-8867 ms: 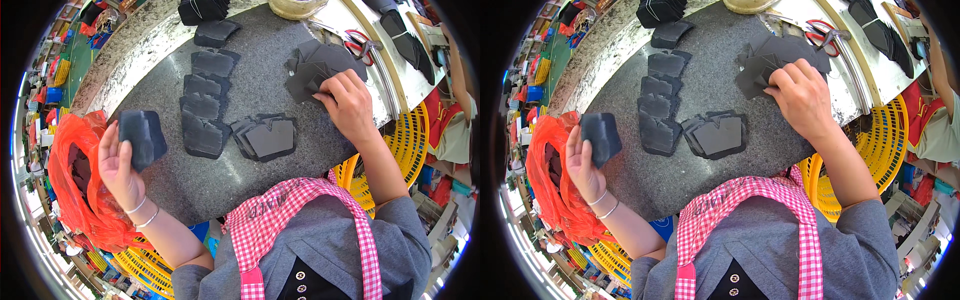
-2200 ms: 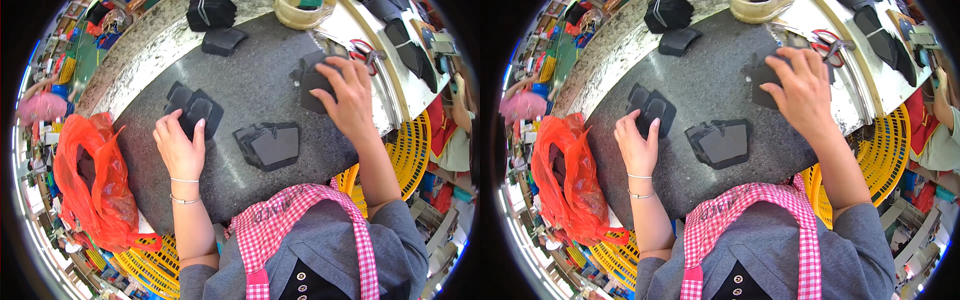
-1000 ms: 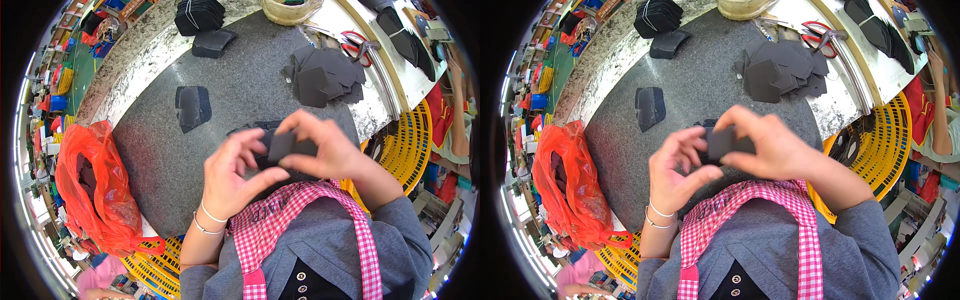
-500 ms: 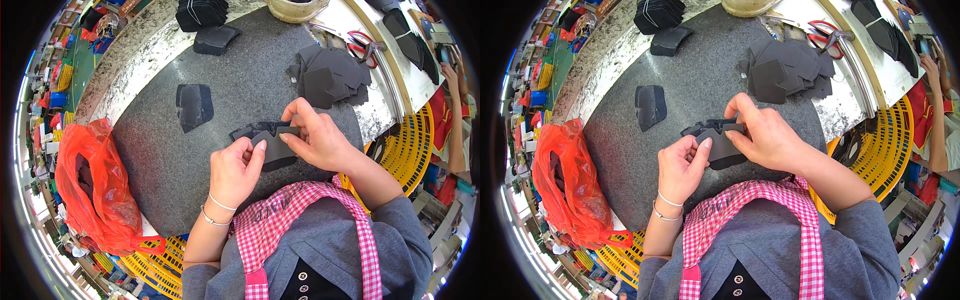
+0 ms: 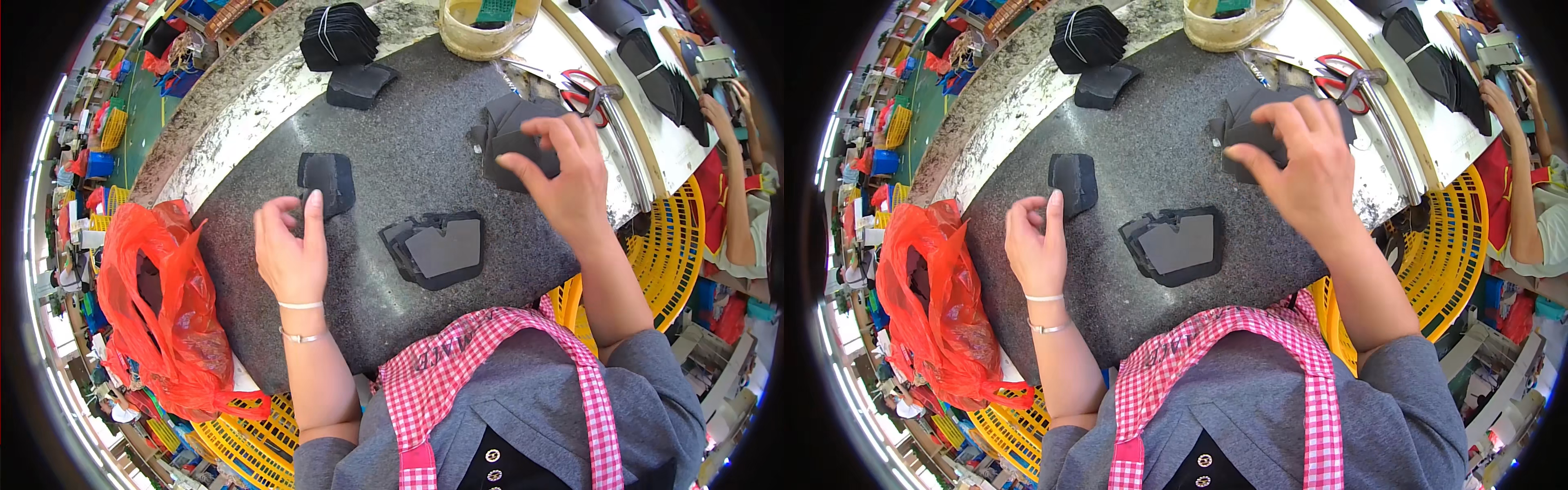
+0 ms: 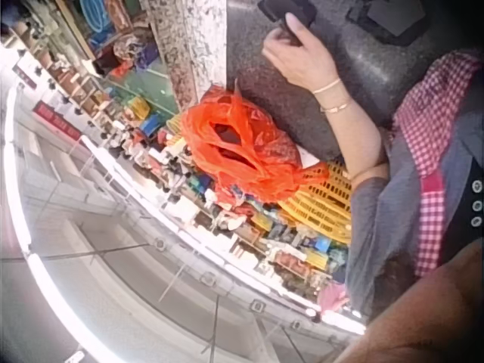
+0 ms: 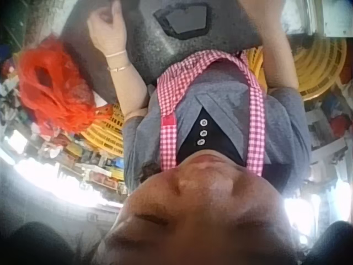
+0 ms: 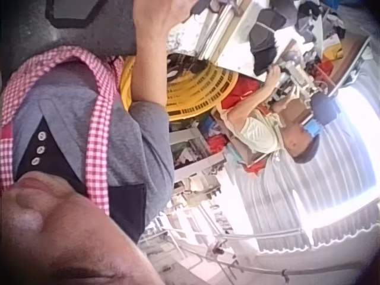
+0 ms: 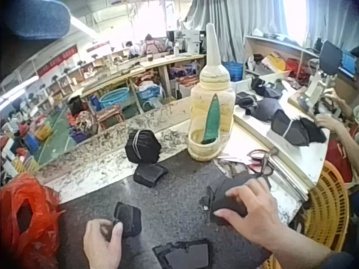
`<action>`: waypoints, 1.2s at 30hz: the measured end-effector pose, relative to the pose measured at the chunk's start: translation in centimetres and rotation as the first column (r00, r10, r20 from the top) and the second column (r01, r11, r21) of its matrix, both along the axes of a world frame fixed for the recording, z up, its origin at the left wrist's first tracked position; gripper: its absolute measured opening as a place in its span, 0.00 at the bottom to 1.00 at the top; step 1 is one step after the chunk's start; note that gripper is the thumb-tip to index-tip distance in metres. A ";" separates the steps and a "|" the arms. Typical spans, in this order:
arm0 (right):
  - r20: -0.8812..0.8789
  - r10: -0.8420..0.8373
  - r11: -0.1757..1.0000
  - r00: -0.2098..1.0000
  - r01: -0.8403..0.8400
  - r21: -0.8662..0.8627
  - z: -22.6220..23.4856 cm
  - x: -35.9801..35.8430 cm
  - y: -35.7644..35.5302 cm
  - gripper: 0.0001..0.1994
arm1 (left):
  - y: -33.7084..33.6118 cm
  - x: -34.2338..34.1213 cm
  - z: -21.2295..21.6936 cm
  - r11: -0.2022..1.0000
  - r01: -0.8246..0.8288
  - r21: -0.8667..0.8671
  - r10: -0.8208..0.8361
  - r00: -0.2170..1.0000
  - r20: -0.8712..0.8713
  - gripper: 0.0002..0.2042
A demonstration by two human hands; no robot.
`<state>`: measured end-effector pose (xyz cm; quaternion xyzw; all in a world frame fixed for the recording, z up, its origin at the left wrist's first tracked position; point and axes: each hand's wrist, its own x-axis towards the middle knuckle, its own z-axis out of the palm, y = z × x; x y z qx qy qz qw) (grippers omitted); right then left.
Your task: The person applies glue to black shoe components using a scraper, attaches fabric pieces onto them by hand, and bundles the assembled pieces with a rubber band before gluing more components.
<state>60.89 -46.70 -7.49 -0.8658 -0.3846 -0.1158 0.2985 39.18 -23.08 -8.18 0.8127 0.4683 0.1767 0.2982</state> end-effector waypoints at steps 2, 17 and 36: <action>0.179 -0.010 1.000 0.984 0.008 0.008 -0.6 0.8 0.0 0.20 | 1.9 -0.9 -3.3 0.712 0.180 0.679 -0.035 0.975 -0.221 0.17; -0.372 0.260 0.920 0.891 -0.112 0.375 -2.1 -1.1 -2.3 0.08 | -6.1 0.9 2.0 0.651 0.644 -0.401 -0.503 0.762 0.408 0.17; -0.825 0.332 0.932 0.458 -0.295 0.211 0.4 -6.5 -0.1 0.17 | -7.5 -0.3 1.4 0.735 0.401 -0.546 -0.363 0.914 0.183 0.16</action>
